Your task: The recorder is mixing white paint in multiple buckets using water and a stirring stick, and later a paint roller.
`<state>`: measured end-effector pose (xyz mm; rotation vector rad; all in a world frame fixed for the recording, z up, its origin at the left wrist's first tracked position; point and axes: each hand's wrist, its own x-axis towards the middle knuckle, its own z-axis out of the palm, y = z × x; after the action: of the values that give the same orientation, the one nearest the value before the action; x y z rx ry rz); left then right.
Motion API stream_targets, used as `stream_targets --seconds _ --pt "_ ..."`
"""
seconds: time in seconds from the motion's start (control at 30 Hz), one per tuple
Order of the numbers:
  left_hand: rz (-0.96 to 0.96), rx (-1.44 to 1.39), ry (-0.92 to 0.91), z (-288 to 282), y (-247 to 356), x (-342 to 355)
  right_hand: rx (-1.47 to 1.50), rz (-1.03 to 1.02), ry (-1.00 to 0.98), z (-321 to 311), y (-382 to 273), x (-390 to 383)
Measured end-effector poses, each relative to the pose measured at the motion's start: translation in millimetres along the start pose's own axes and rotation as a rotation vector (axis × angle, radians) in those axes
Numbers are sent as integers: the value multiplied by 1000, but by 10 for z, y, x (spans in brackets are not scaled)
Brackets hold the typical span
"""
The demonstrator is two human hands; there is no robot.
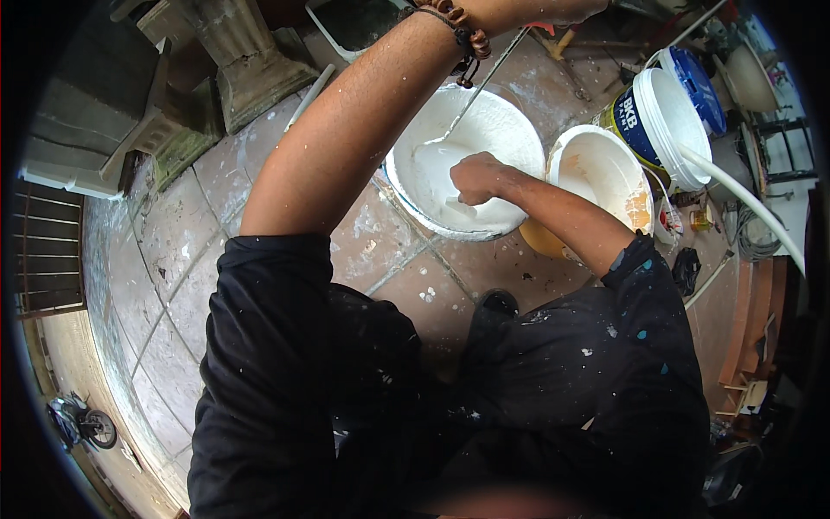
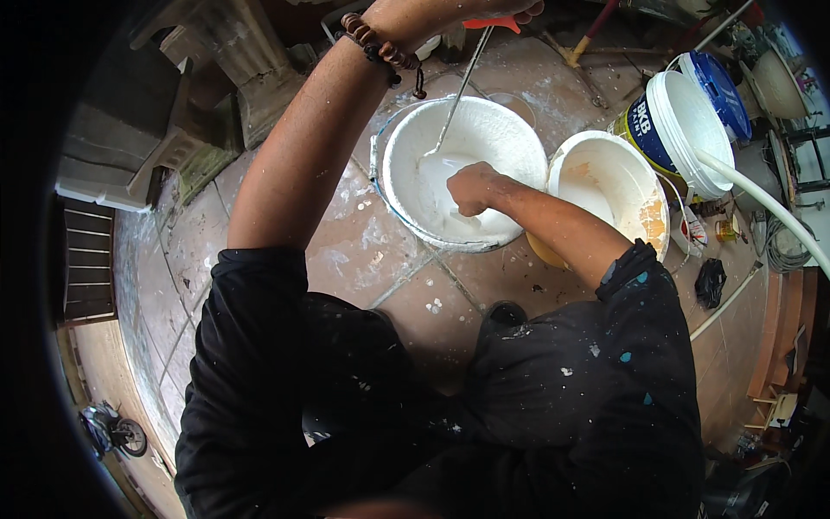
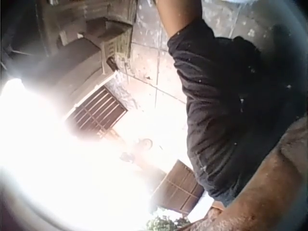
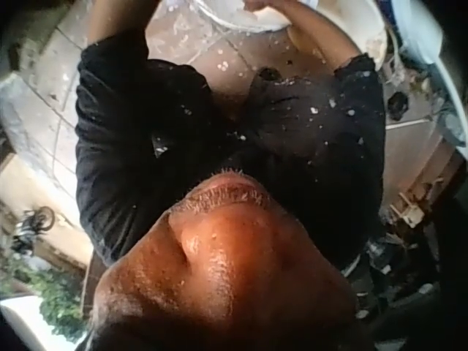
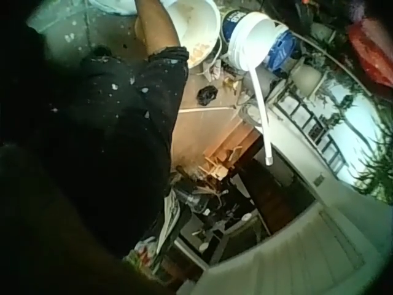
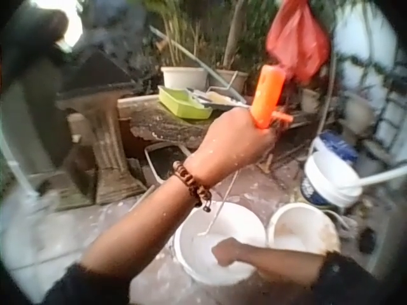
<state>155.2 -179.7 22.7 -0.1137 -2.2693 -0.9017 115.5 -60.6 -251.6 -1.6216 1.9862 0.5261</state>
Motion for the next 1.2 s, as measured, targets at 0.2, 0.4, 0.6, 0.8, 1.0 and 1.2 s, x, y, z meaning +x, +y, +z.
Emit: stream_targets --seconds 0.2,0.4,0.6,0.8,1.0,1.2 --pt "-49 19 -23 -19 12 3 15 -12 247 40 -25 45" --pt "-20 -19 7 24 -49 -4 -77 28 476 -25 20 121" --pt "-28 -4 -9 6 -56 12 -172 -32 645 -11 251 205" --pt "-11 -33 8 87 -77 11 -195 -47 659 210 391 209" --pt "-36 14 -20 64 -81 16 -137 -28 465 270 298 68" --pt "-43 -10 -12 107 -119 47 -57 -107 335 404 225 -97"
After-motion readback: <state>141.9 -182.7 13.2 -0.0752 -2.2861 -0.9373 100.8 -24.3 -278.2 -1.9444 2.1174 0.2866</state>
